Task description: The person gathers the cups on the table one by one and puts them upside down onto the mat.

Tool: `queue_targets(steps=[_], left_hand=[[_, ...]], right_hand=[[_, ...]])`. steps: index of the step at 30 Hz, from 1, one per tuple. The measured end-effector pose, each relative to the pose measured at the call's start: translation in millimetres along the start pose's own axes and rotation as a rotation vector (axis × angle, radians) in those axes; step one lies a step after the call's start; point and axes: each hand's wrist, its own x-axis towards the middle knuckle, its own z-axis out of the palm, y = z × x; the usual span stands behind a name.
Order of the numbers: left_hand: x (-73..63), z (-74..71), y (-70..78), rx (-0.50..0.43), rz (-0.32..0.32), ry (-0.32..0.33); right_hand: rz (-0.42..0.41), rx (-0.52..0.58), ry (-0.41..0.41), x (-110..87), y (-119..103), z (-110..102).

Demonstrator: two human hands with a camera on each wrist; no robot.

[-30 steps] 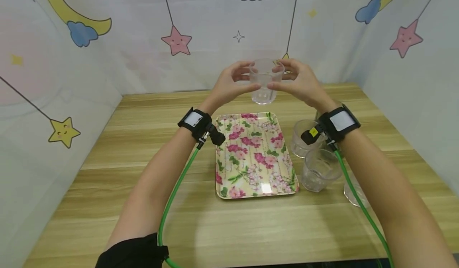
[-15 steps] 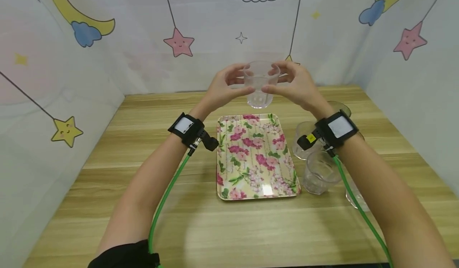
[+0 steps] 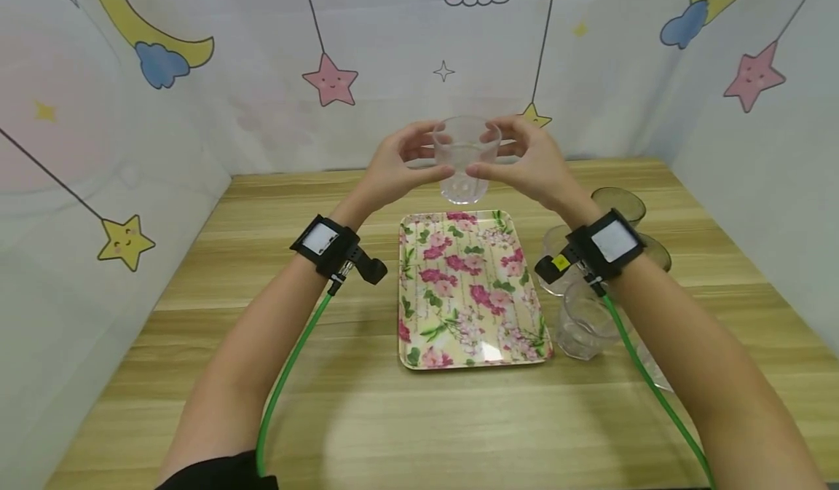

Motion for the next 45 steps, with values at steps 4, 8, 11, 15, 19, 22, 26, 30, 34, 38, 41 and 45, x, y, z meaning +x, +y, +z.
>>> queue_targets(steps=[4, 8, 11, 15, 19, 22, 26, 30, 34, 38, 41, 45], left_hand=[[1.7, -4.1, -13.1, -0.012, 0.001, 0.007], [-0.6, -8.3, -16.9, -0.016, 0.006, 0.011], [-3.1, -11.4, -17.8, -0.014, 0.010, 0.013], [-7.2, -14.8, -19.4, -0.007, 0.004, 0.012], [-10.7, -18.6, -21.1, -0.005, -0.002, 0.014], [-12.4, -20.9, -22.3, -0.004, -0.002, 0.015], [-14.7, -23.8, -23.1, -0.002, -0.004, 0.017], [-17.0, -26.1, -23.5, -0.002, -0.007, 0.030], [-17.8, -25.0, -25.4, -0.014, 0.007, 0.049], [-19.3, -20.8, -26.2, -0.025, 0.013, 0.054], [-23.1, -15.7, -20.5, -0.031, -0.002, 0.037], [-28.9, -9.8, -12.3, -0.043, -0.050, 0.006]], right_hand=[[0.003, -0.005, -0.003, -0.8, -3.4, 3.1], [-0.001, -0.008, -0.002, 0.1, -5.7, 6.8], [-0.006, 0.004, 0.005, 1.7, -5.9, 11.2], [-0.001, 0.015, 0.007, 2.2, -7.1, 16.4], [0.013, 0.010, -0.003, 2.7, -8.7, 21.1], [0.010, 0.010, -0.007, 3.8, -9.1, 24.2], [0.005, 0.006, -0.005, 5.5, -10.0, 27.8], [-0.005, 0.017, -0.004, 7.7, -11.5, 31.5], [-0.008, 0.028, 0.000, 7.7, -13.2, 33.1], [-0.010, 0.035, 0.005, 7.9, -14.4, 34.2], [-0.017, 0.039, 0.010, 8.7, -15.2, 35.3], [-0.021, 0.037, 0.016, 9.2, -16.6, 37.3]])
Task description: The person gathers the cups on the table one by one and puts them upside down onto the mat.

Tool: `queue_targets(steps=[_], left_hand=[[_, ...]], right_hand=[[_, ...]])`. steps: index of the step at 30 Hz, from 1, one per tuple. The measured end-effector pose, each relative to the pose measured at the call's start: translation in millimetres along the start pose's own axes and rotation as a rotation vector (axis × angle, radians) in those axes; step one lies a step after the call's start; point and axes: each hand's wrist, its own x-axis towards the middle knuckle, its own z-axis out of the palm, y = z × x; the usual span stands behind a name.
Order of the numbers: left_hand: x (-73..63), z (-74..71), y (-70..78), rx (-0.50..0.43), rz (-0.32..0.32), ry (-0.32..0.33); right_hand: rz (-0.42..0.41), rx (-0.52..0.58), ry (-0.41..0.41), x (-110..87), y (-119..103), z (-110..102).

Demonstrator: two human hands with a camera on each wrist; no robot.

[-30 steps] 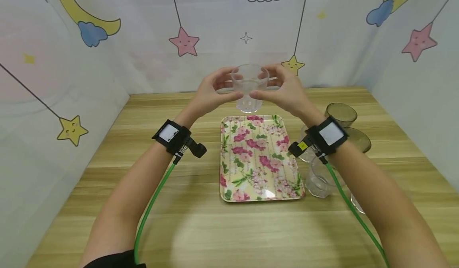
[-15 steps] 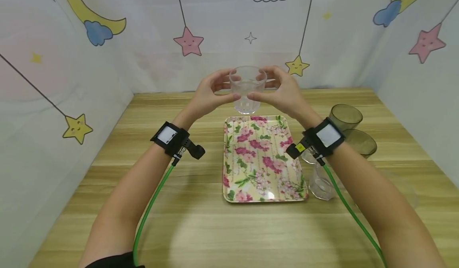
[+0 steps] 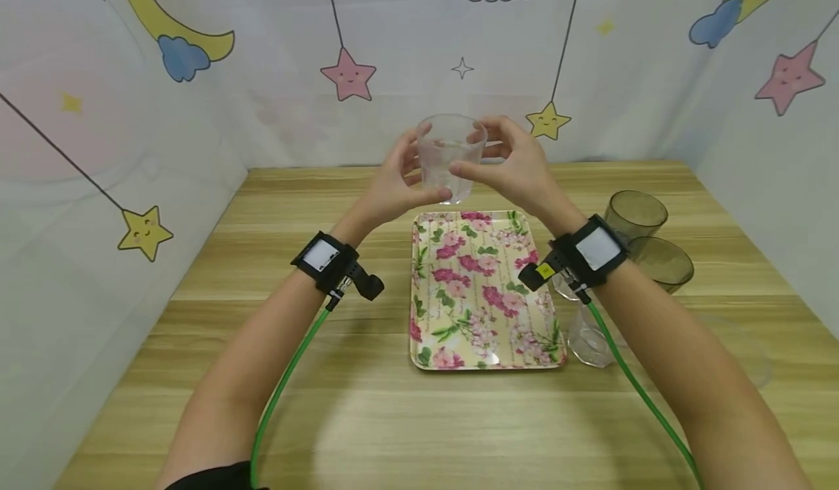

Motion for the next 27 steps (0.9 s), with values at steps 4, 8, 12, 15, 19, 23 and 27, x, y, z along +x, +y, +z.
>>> queue_targets(steps=[4, 8, 12, 15, 19, 23, 27], left_hand=[[-3.0, 3.3, 0.1, -0.031, -0.037, -0.036], [-3.7, 3.9, -5.4, -0.070, -0.044, -0.060], [-3.7, 4.0, -9.7, -0.076, -0.034, -0.040], [-3.9, 3.9, -10.9, -0.080, -0.021, -0.027], [-4.3, 3.7, -11.6, -0.079, -0.011, -0.018], [-0.2, 2.2, -22.7, -0.076, 0.008, 0.007], [2.8, -0.7, -33.0, -0.061, 0.025, 0.029]], right_hand=[[-0.003, 0.005, 0.005, -0.9, -1.1, 1.5], [-0.005, 0.020, 0.001, -1.5, -0.5, 2.8], [-0.001, 0.026, -0.005, -1.7, 0.9, 3.7], [0.004, 0.030, -0.007, -2.1, 1.3, 3.9], [0.007, 0.039, -0.005, -2.6, 1.9, 3.4], [0.009, 0.044, -0.005, -3.0, 2.8, 2.6], [0.010, 0.040, -0.004, -3.5, 4.0, 2.0]])
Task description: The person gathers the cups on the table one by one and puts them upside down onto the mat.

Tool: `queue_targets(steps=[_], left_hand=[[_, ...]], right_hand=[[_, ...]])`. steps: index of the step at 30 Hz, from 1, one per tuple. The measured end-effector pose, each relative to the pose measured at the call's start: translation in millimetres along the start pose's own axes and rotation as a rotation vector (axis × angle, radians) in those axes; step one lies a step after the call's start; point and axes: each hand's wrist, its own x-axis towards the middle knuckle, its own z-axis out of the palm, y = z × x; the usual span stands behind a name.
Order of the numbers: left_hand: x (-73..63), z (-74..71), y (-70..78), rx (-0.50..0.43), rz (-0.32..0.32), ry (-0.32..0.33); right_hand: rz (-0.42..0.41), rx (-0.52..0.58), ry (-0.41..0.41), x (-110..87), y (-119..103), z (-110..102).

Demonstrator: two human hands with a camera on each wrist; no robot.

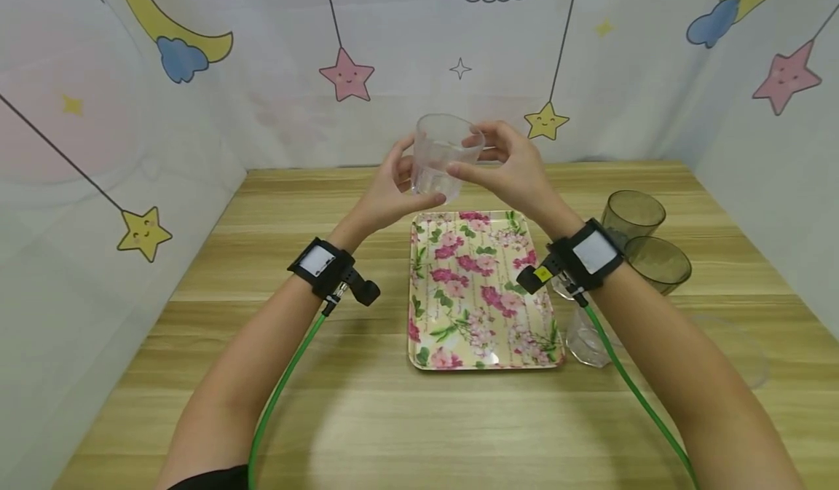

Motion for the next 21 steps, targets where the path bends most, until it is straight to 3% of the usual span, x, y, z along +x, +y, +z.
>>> queue_targets(steps=[21], left_hand=[[-4.1, -7.6, 0.0, -0.013, 0.038, 0.046]], right_hand=[[0.047, -0.040, -0.015, -2.7, 5.9, -3.1]])
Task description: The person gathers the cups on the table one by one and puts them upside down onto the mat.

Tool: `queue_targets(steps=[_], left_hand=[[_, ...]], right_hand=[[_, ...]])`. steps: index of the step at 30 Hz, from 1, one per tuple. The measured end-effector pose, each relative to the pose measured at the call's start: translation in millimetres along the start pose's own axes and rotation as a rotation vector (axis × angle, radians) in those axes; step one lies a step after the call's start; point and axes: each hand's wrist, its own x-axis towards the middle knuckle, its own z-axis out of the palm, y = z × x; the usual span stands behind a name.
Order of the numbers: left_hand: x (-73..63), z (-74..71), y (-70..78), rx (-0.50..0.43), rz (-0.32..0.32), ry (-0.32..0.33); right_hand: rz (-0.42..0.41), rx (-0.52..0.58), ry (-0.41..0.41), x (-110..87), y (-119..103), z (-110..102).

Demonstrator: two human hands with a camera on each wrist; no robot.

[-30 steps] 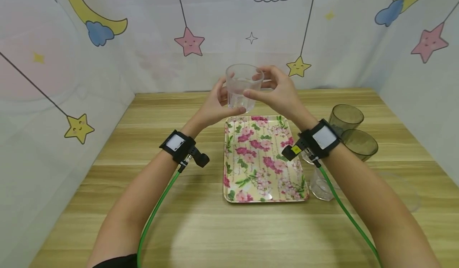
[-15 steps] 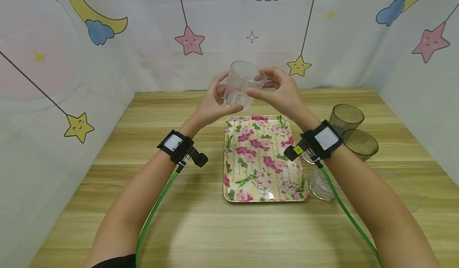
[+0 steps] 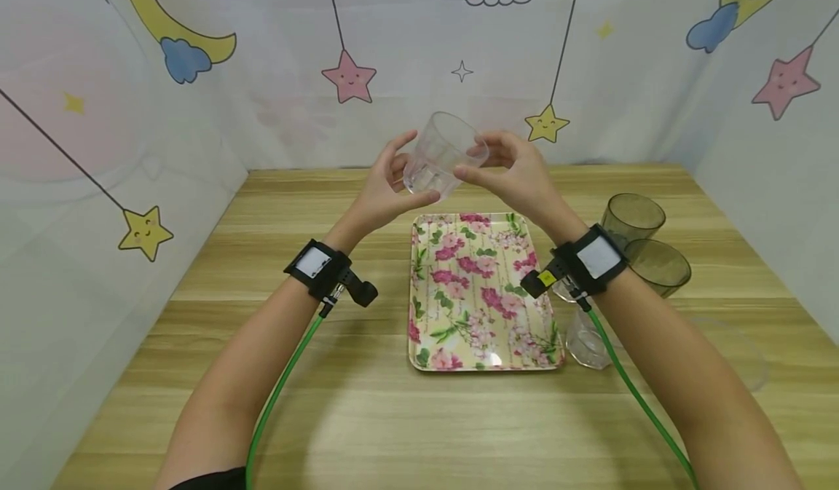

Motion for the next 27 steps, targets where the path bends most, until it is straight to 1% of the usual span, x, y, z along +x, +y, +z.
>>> queue_targets(steps=[10, 18, 23, 27], left_hand=[[-1.8, -2.3, -2.0, -0.039, 0.006, 0.006], [-3.4, -3.2, -0.9, -0.030, 0.009, 0.017], [-4.4, -3.4, -0.2, -0.025, 0.023, 0.025], [-5.7, -3.3, 0.3, -0.034, 0.035, 0.033]], right_hand=[[-0.001, 0.002, -0.031, -2.1, 3.8, -1.1], [0.022, -0.005, -0.058, -1.5, 5.9, -2.8], [0.031, -0.001, -0.092, -1.9, 6.4, -3.9], [0.045, -0.025, -0.115, -3.2, 7.0, -5.0]])
